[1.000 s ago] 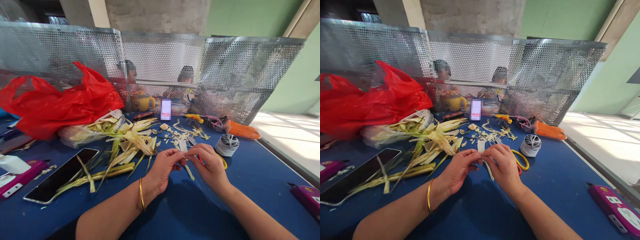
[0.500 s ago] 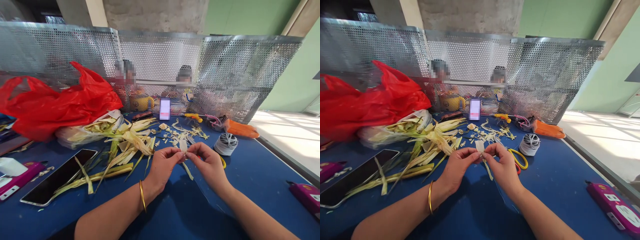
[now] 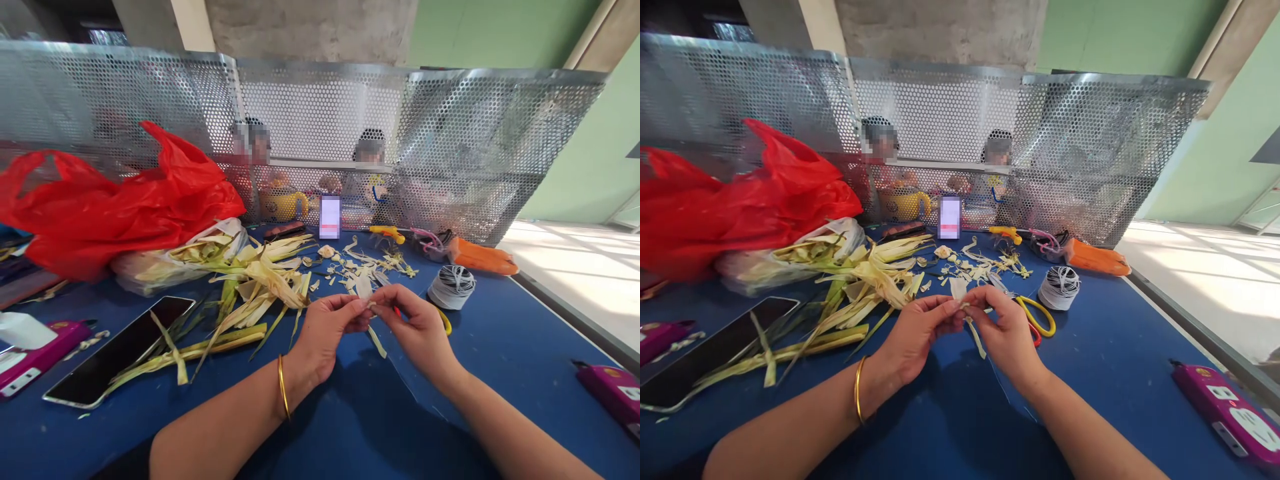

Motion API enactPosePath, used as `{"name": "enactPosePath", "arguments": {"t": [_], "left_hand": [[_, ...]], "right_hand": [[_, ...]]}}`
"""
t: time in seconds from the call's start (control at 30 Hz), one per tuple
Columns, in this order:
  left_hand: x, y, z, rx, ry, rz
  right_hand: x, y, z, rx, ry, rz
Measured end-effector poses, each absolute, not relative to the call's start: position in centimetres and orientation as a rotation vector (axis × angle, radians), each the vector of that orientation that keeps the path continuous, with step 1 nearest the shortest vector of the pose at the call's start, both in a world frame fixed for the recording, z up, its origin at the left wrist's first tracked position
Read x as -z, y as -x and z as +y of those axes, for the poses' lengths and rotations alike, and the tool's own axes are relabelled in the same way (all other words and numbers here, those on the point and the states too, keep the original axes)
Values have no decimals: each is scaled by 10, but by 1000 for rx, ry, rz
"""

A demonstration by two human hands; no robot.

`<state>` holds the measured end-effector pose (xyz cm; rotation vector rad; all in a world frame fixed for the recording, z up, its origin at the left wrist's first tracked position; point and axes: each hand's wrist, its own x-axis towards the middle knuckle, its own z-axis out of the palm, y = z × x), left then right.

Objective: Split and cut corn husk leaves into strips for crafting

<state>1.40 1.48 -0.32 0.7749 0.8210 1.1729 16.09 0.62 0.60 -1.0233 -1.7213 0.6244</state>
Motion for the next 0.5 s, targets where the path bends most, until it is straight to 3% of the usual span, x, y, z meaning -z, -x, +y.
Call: {"name": "enactPosePath", "arguments": {"t": [0.23,0.5], "left_hand": [[1,-11,12,-1100,-766,777],[-2,-13,13,-1241,-921,855]], "right_hand": [[-6,-165,8,-450,1030,-1844],[-4,-160,8,-669,1114,-1658]]}}
